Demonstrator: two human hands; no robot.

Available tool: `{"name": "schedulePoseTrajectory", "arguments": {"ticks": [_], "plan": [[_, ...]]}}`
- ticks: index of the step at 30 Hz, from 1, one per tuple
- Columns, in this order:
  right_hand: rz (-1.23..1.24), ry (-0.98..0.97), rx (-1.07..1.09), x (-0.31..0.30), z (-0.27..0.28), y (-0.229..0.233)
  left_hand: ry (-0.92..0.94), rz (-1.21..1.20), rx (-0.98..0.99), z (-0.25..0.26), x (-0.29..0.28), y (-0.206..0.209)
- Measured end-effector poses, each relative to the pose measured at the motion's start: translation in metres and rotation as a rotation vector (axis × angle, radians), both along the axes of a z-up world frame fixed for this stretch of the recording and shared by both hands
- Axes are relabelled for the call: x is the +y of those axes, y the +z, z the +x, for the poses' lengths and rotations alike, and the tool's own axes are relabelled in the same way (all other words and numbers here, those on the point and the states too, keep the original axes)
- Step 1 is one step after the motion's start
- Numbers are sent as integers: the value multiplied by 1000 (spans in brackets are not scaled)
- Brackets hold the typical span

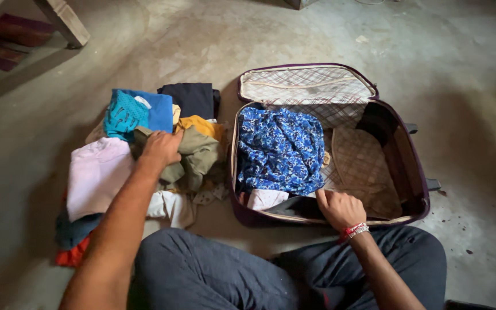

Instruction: The person sits on the floor and folds various garments, including shirts and pants, into neat stacks. They then place the folded clothes into an open suitcase, arranging them to fit within the compartments.

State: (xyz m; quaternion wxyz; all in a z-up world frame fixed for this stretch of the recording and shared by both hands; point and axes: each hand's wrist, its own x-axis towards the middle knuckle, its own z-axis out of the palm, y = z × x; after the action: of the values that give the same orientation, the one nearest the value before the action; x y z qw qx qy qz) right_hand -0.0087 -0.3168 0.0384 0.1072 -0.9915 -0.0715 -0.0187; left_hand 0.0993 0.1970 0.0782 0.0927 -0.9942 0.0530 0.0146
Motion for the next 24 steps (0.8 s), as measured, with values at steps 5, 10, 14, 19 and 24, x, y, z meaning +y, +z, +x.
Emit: {"name": "schedulePoseTrajectory", "arguments": {"ticks": [5,10,14,19,24], "plan": [[37,-1,-14,-2,-3,0,32,-81,115,-12,-7,47],[24,47,-43,-5,-6,-2,-52,-124,161,-22,-12,92],[31,76,-57,-8,-6,-6,-93,-150,118,-27,-26,132],[17,78,-38,-8,-6,-7,-99,-333,39,-44,-69,196],[113,11,-12,-5,-10,3,-174,-544,-42,-43,-114,224]]}}
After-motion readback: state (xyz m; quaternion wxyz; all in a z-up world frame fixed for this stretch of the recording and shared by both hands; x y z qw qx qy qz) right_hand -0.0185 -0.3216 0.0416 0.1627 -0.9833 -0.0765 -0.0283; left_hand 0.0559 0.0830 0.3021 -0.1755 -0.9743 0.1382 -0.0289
